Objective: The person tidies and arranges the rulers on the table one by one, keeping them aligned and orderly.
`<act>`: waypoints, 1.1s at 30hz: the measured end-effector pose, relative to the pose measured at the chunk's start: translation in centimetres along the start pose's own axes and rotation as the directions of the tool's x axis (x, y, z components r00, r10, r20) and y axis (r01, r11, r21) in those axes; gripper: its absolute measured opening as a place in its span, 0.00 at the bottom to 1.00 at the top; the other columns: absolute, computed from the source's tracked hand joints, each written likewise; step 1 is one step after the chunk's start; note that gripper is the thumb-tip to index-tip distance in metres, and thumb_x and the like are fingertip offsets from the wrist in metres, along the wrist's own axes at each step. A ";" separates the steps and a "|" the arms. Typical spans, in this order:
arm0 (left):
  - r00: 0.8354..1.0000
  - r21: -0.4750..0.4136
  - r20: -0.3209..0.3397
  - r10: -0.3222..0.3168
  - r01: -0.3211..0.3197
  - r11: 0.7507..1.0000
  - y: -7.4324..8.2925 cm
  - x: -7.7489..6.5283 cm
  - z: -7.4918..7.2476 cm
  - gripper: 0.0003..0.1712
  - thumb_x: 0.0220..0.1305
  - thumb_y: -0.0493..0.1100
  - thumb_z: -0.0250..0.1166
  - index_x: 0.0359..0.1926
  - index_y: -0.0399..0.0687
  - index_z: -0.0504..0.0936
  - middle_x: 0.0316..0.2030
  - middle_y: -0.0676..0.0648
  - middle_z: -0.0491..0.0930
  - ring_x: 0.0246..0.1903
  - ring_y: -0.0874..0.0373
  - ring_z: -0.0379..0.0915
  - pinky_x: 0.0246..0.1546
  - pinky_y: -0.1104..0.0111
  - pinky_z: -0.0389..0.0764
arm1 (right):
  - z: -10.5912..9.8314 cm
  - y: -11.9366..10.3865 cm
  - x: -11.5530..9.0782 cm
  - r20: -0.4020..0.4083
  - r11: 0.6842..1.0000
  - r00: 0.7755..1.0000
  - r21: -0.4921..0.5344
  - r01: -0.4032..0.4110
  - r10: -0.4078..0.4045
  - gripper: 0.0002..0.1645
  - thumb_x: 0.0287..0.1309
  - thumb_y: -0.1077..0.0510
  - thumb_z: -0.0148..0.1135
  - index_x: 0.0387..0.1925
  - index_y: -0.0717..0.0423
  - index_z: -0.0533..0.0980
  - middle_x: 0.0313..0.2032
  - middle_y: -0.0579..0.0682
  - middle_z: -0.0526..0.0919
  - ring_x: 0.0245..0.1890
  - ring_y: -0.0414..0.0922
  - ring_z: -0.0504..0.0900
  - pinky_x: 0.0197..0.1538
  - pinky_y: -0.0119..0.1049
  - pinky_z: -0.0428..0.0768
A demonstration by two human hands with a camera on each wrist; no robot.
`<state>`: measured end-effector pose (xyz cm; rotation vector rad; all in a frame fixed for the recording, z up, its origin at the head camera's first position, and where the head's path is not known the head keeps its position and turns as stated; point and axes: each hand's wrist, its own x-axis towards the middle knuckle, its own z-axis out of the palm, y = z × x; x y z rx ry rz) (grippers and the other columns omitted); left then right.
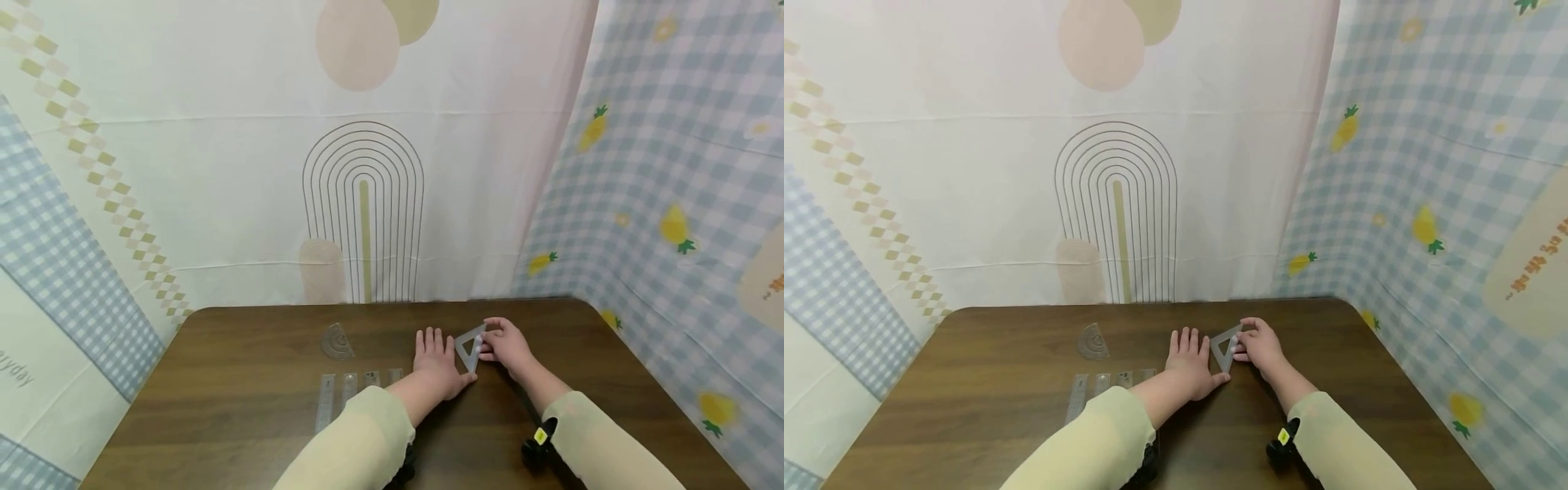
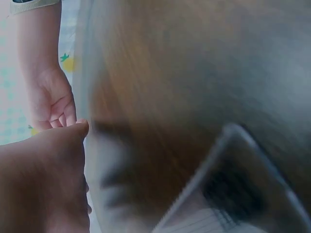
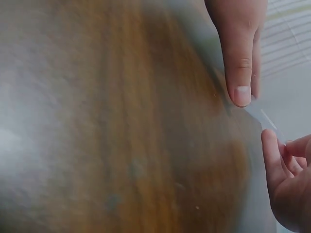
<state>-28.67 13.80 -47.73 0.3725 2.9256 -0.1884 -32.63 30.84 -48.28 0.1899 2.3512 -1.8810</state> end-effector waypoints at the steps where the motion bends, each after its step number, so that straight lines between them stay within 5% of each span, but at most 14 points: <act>1: 1.000 0.001 -0.006 0.005 -0.005 1.000 -0.1 -0.2 0.1 0.54 0.60 0.84 0.37 0.79 0.61 0.49 0.78 0.48 0.44 0.77 0.49 0.34 0.74 0.52 0.38 | 0.1 0.0 -0.2 0.004 1.000 1.000 0.007 -0.004 0.004 0.27 0.74 0.64 0.48 0.70 0.64 0.59 0.45 0.60 0.80 0.31 0.43 0.82 0.37 0.38 0.85; 33: 0.985 0.064 -0.029 0.172 -0.170 0.983 -4.6 -7.3 1.4 0.55 0.58 0.84 0.40 0.78 0.59 0.55 0.77 0.46 0.48 0.77 0.48 0.37 0.74 0.50 0.39 | 3.3 1.5 -7.0 0.110 0.990 0.993 0.129 -0.065 0.051 0.22 0.71 0.65 0.51 0.62 0.65 0.59 0.43 0.59 0.83 0.36 0.51 0.87 0.37 0.42 0.85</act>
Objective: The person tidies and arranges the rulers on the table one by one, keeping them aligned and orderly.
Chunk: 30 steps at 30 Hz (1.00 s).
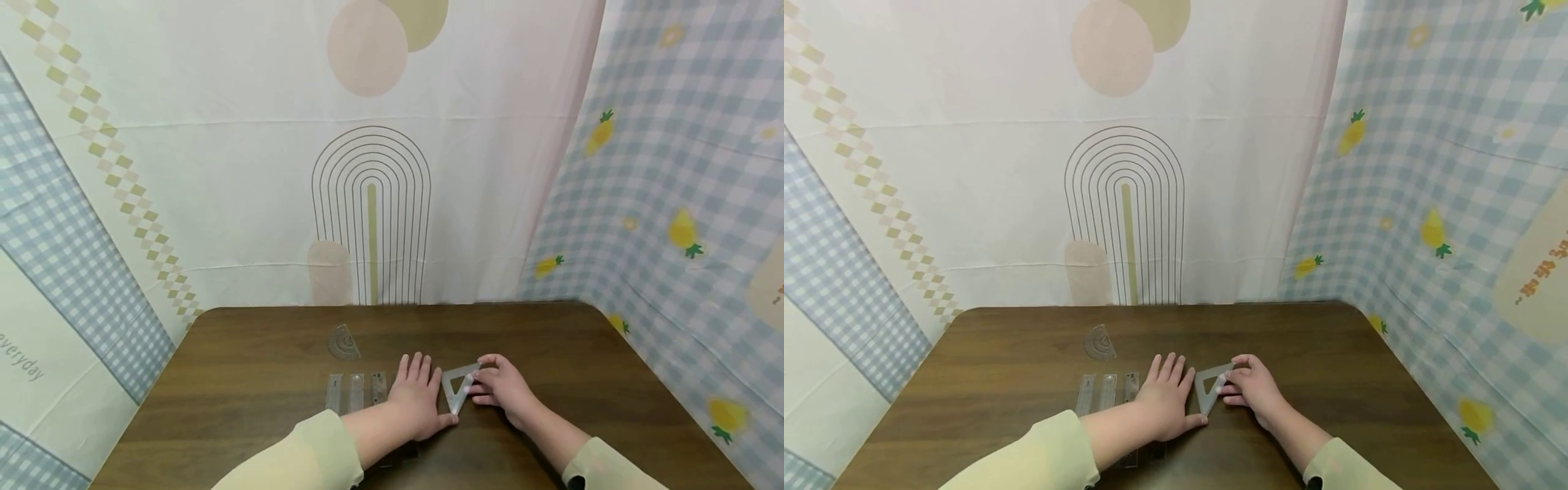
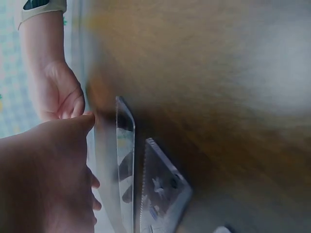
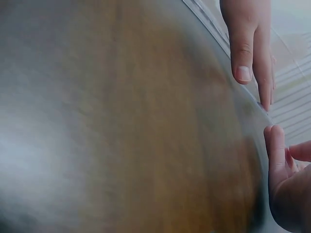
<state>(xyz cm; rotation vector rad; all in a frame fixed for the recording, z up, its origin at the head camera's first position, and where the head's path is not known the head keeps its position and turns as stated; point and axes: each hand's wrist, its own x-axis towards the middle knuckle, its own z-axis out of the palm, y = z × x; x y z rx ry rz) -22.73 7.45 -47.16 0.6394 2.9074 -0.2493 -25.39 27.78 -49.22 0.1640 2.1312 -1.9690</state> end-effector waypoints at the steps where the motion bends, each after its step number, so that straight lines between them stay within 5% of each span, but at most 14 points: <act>1: 1.000 0.003 0.000 0.008 -0.008 1.000 0.0 -0.2 0.1 0.55 0.58 0.85 0.40 0.78 0.60 0.55 0.77 0.46 0.48 0.77 0.48 0.37 0.74 0.50 0.39 | 0.1 0.1 -0.3 0.005 1.000 1.000 0.002 -0.002 0.002 0.22 0.71 0.65 0.51 0.62 0.65 0.59 0.43 0.59 0.83 0.37 0.51 0.87 0.36 0.42 0.85; 15: 0.996 0.043 -0.028 0.087 -0.086 0.995 -0.3 -2.7 1.2 0.55 0.57 0.85 0.42 0.77 0.62 0.59 0.77 0.47 0.50 0.77 0.49 0.38 0.74 0.52 0.42 | 0.4 0.8 -3.5 0.139 0.997 0.988 0.042 -0.071 0.064 0.22 0.71 0.62 0.53 0.57 0.65 0.56 0.44 0.57 0.82 0.42 0.52 0.87 0.38 0.41 0.85; 30: 0.990 0.024 -0.014 0.140 -0.140 0.990 -1.0 -3.7 1.1 0.52 0.57 0.84 0.45 0.75 0.65 0.61 0.77 0.51 0.51 0.77 0.50 0.38 0.73 0.51 0.41 | 0.6 1.5 -4.7 0.140 0.997 0.988 0.029 -0.073 0.068 0.22 0.68 0.63 0.58 0.54 0.67 0.58 0.42 0.57 0.84 0.41 0.49 0.87 0.37 0.40 0.85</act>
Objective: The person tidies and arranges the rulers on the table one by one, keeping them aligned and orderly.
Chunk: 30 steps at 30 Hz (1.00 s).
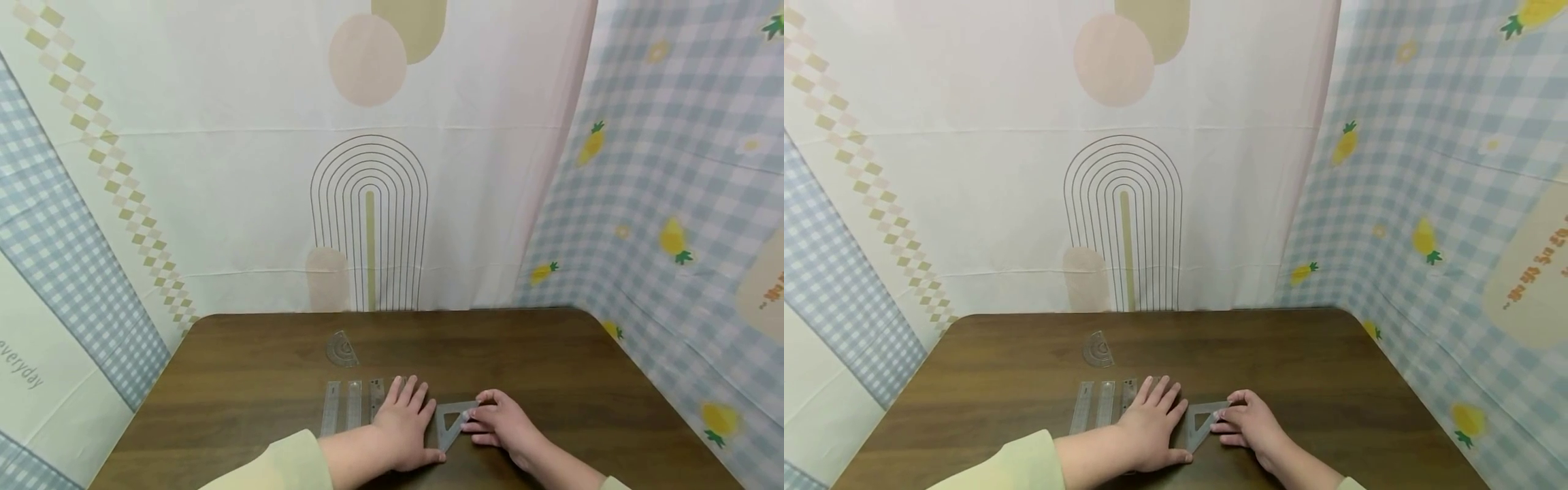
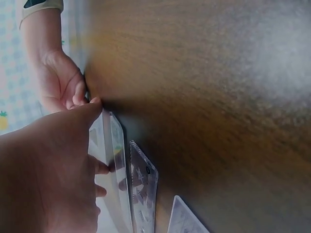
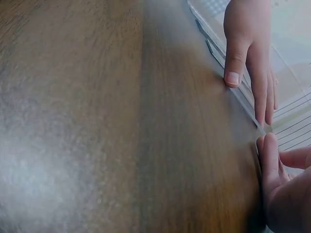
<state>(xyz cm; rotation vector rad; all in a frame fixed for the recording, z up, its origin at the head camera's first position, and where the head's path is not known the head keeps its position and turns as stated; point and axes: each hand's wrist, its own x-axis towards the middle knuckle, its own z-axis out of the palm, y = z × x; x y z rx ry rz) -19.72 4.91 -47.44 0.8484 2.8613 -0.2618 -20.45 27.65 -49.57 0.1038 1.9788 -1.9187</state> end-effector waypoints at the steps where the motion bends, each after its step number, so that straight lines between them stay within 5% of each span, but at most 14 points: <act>1: 1.000 0.002 0.004 0.004 -0.004 1.000 -0.1 0.0 0.0 0.52 0.57 0.84 0.44 0.75 0.65 0.61 0.77 0.51 0.51 0.77 0.50 0.38 0.73 0.51 0.41 | 0.0 0.0 0.0 0.000 1.000 1.000 -0.006 -0.002 0.002 0.22 0.68 0.63 0.58 0.54 0.67 0.58 0.42 0.57 0.84 0.40 0.49 0.87 0.37 0.40 0.85; 9: 1.000 0.045 0.000 0.019 -0.019 0.999 -0.1 -0.1 0.0 0.52 0.57 0.84 0.42 0.75 0.64 0.60 0.76 0.53 0.53 0.76 0.51 0.40 0.73 0.52 0.42 | -0.2 -0.4 0.3 0.056 0.998 0.998 -0.061 -0.018 0.021 0.33 0.69 0.61 0.56 0.66 0.73 0.54 0.42 0.56 0.84 0.39 0.49 0.87 0.38 0.40 0.85; 19: 0.999 0.060 0.017 0.034 -0.035 0.998 -0.2 -0.1 -0.1 0.52 0.58 0.84 0.40 0.76 0.64 0.59 0.76 0.55 0.52 0.77 0.52 0.39 0.74 0.52 0.41 | -1.1 -1.7 0.9 0.108 0.963 0.994 -0.270 0.012 0.017 0.28 0.66 0.58 0.61 0.61 0.70 0.67 0.36 0.54 0.84 0.29 0.45 0.83 0.27 0.34 0.80; 24: 0.999 0.057 0.033 0.038 -0.040 0.998 -0.2 0.0 -0.1 0.52 0.59 0.84 0.39 0.77 0.64 0.58 0.77 0.55 0.51 0.77 0.52 0.39 0.74 0.52 0.41 | -1.8 -2.2 1.4 0.205 0.885 0.977 -0.443 0.142 -0.053 0.26 0.66 0.55 0.63 0.60 0.65 0.73 0.35 0.51 0.81 0.27 0.44 0.76 0.24 0.33 0.74; 30: 0.999 0.056 0.031 0.033 -0.034 0.998 -0.2 0.0 0.0 0.52 0.59 0.84 0.39 0.77 0.64 0.58 0.76 0.55 0.52 0.76 0.52 0.39 0.74 0.52 0.41 | -2.6 -2.6 2.0 0.368 0.707 0.914 -0.600 0.374 -0.171 0.26 0.63 0.54 0.67 0.61 0.59 0.76 0.36 0.49 0.77 0.32 0.40 0.73 0.33 0.33 0.73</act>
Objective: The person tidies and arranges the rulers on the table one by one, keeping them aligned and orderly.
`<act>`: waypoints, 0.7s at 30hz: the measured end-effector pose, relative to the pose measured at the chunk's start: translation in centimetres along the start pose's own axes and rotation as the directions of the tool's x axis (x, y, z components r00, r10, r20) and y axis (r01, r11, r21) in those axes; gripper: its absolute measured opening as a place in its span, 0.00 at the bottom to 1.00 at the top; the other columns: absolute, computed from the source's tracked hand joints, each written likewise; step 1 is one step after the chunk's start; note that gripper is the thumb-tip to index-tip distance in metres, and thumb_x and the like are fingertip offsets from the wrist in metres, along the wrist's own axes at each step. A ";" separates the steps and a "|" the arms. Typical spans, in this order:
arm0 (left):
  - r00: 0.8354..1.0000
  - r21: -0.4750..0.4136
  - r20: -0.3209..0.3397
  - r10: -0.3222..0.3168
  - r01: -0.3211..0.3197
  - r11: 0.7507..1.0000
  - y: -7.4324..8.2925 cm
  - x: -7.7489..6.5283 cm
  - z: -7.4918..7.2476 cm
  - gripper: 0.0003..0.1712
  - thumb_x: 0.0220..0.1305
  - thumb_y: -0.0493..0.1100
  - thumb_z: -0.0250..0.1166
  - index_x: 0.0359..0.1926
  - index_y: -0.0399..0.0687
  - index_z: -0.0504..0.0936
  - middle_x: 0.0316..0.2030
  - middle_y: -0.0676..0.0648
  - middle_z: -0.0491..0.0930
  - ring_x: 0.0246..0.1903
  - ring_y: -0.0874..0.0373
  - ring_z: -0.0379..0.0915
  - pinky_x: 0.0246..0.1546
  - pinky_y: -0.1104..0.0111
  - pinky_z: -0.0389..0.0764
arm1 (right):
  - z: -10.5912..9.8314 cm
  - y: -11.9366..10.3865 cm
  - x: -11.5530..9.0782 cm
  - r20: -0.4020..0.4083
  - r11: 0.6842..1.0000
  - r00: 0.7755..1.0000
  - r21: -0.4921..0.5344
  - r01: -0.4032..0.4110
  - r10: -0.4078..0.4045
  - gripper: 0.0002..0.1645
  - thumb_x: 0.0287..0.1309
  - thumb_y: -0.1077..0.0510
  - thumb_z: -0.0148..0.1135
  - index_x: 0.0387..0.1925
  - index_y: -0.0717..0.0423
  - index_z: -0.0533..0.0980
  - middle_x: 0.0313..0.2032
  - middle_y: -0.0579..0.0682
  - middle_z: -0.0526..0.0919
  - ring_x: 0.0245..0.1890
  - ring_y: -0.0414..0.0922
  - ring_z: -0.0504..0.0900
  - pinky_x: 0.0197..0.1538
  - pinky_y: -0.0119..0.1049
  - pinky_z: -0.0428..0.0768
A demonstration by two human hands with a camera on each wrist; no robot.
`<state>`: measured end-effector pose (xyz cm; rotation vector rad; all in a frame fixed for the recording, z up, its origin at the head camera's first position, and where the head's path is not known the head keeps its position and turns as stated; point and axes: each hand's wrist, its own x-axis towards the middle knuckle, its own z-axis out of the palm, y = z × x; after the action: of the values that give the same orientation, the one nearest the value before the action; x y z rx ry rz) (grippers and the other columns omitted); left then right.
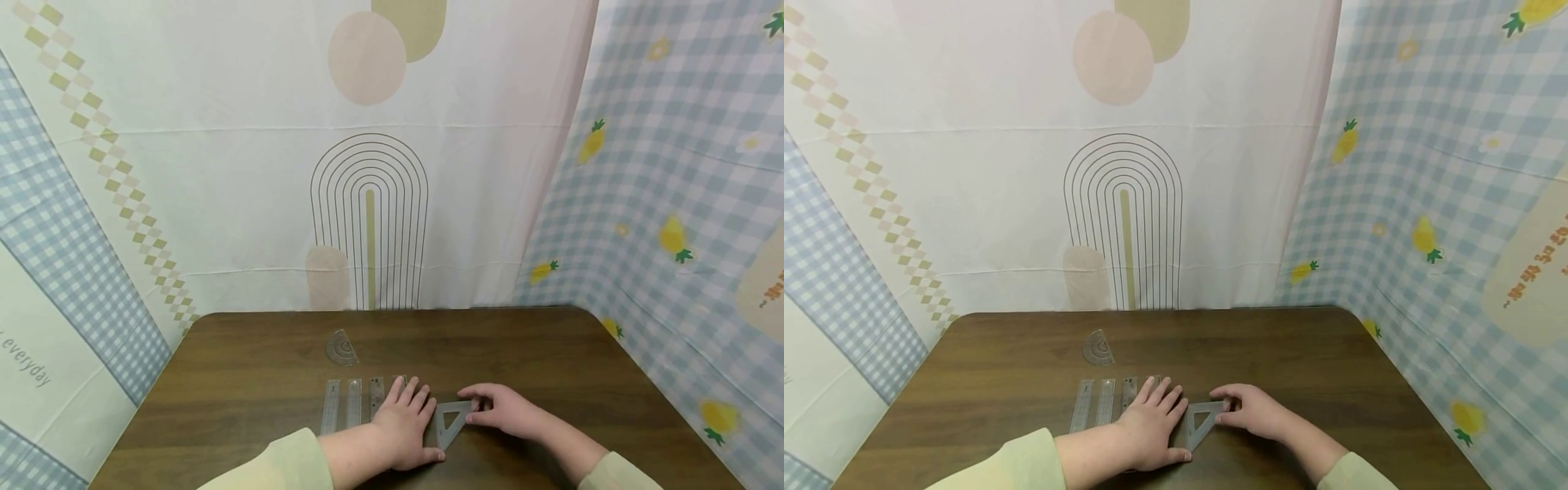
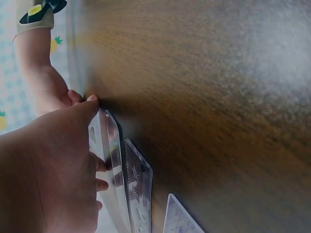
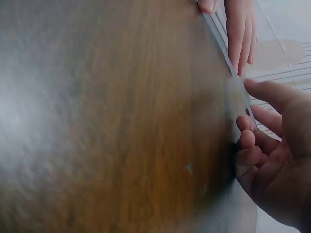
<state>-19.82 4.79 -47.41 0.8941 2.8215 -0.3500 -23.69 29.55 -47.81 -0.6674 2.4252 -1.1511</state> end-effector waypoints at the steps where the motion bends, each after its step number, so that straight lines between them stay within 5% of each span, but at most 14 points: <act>1: 1.000 0.002 0.000 -0.002 0.002 1.000 0.0 0.0 0.0 0.52 0.59 0.84 0.40 0.77 0.64 0.58 0.76 0.55 0.52 0.76 0.52 0.39 0.74 0.52 0.41 | -0.1 0.0 0.0 0.013 0.999 1.000 -0.033 0.023 -0.023 0.27 0.63 0.54 0.67 0.61 0.58 0.76 0.36 0.48 0.77 0.31 0.39 0.73 0.33 0.33 0.73; 11: 1.000 0.000 0.012 0.001 -0.001 1.000 0.0 0.1 -0.1 0.52 0.58 0.84 0.40 0.77 0.65 0.58 0.76 0.57 0.52 0.77 0.53 0.39 0.74 0.52 0.41 | -0.4 0.3 0.3 0.093 0.988 0.995 -0.142 0.057 -0.045 0.25 0.64 0.50 0.66 0.62 0.48 0.78 0.36 0.46 0.75 0.32 0.37 0.71 0.34 0.33 0.72; 21: 0.999 -0.062 0.004 0.046 -0.045 0.997 -0.8 -0.1 -0.3 0.51 0.59 0.83 0.43 0.77 0.66 0.57 0.76 0.57 0.52 0.76 0.52 0.40 0.74 0.52 0.40 | -0.2 0.5 0.2 0.081 0.987 0.996 -0.151 0.055 -0.043 0.24 0.64 0.49 0.66 0.60 0.47 0.78 0.34 0.44 0.75 0.31 0.36 0.72 0.34 0.33 0.72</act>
<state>-20.22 4.16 -46.91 0.9411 2.7851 -0.2566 -24.14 29.83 -48.07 -0.8076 2.4611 -0.9456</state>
